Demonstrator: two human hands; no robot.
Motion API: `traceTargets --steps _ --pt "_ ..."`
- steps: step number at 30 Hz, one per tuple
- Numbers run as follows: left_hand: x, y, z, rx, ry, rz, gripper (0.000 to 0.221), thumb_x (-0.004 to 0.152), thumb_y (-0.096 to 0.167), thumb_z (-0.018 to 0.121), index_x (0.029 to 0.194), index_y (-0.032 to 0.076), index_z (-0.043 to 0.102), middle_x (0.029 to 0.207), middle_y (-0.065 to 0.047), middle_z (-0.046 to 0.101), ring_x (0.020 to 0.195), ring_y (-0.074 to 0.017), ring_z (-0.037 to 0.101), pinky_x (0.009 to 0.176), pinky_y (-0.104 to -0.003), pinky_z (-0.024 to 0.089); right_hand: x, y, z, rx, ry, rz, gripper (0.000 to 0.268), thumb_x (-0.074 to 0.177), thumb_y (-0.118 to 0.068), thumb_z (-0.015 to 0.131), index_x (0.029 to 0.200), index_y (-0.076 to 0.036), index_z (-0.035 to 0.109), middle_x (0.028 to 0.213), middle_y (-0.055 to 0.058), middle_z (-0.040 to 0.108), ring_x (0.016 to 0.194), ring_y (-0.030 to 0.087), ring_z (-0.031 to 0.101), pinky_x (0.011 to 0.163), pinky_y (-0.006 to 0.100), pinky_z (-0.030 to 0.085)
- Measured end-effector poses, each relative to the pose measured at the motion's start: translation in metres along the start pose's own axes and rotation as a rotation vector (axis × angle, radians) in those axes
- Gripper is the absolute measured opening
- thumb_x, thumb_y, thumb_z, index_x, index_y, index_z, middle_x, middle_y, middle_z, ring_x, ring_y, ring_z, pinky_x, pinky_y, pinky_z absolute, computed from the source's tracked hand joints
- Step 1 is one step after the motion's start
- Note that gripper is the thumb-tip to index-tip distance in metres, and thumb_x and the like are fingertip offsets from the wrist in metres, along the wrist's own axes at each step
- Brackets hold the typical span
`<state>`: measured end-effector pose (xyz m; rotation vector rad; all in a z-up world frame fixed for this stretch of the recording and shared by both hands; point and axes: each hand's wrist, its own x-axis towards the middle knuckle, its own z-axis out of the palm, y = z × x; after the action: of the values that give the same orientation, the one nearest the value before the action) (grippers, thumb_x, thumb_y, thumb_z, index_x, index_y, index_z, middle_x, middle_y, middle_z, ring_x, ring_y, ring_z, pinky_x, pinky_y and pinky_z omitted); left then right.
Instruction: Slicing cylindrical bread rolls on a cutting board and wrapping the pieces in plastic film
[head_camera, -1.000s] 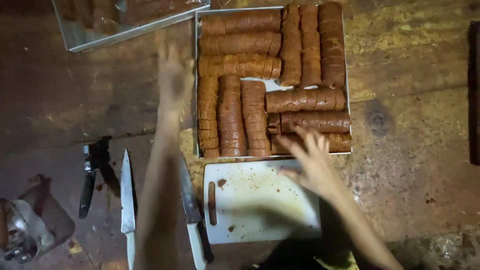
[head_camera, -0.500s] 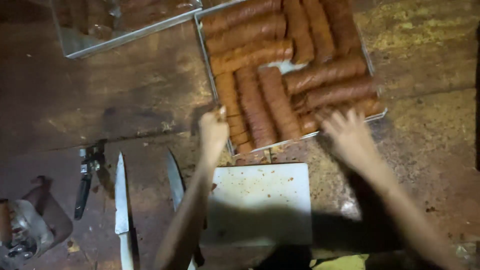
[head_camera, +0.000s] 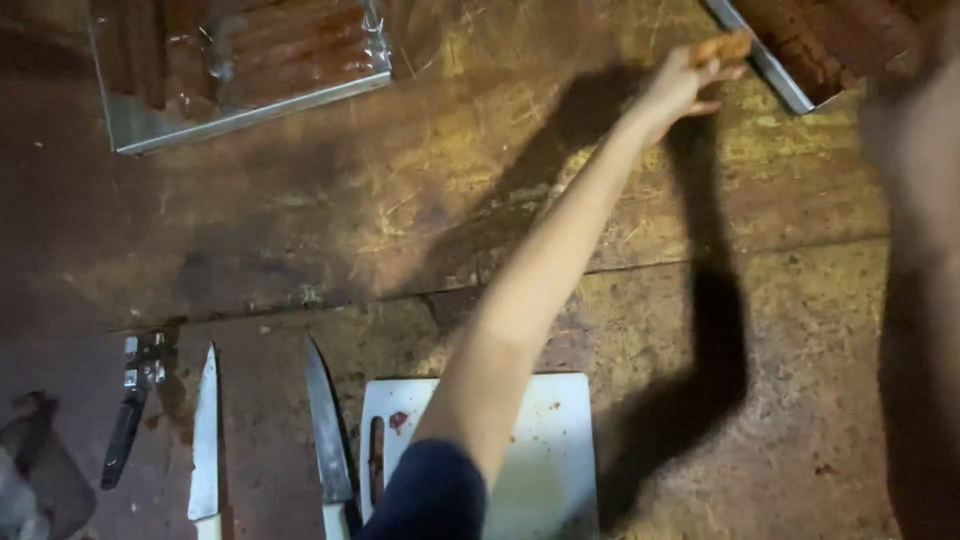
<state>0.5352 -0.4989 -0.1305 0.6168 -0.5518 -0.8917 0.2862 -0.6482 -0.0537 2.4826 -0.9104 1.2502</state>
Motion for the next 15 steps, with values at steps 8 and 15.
traceTargets --steps 8,15 --pt "-0.319 0.221 0.045 1.068 0.237 -0.078 0.033 0.098 0.035 0.059 0.117 0.014 0.075 0.112 -0.002 0.079 0.099 -0.0115 0.073 0.087 -0.024 0.05 -0.012 -0.28 -0.055 0.801 -0.409 -0.781 0.021 0.084 0.004 0.068 0.1 -0.004 0.079 0.113 0.015 0.075 0.099 0.038 0.063 0.079 0.047 0.049" --pt "-0.587 0.28 0.136 1.062 1.028 0.016 0.024 0.102 0.025 0.054 0.085 0.012 0.065 0.078 0.008 0.053 0.078 -0.0055 0.052 0.067 -0.024 0.04 -0.057 -0.552 -0.056 1.02 -0.705 -0.778 0.04 0.093 -0.002 0.068 0.13 0.006 0.057 0.118 0.026 0.06 0.109 0.048 0.061 0.091 0.056 0.052"
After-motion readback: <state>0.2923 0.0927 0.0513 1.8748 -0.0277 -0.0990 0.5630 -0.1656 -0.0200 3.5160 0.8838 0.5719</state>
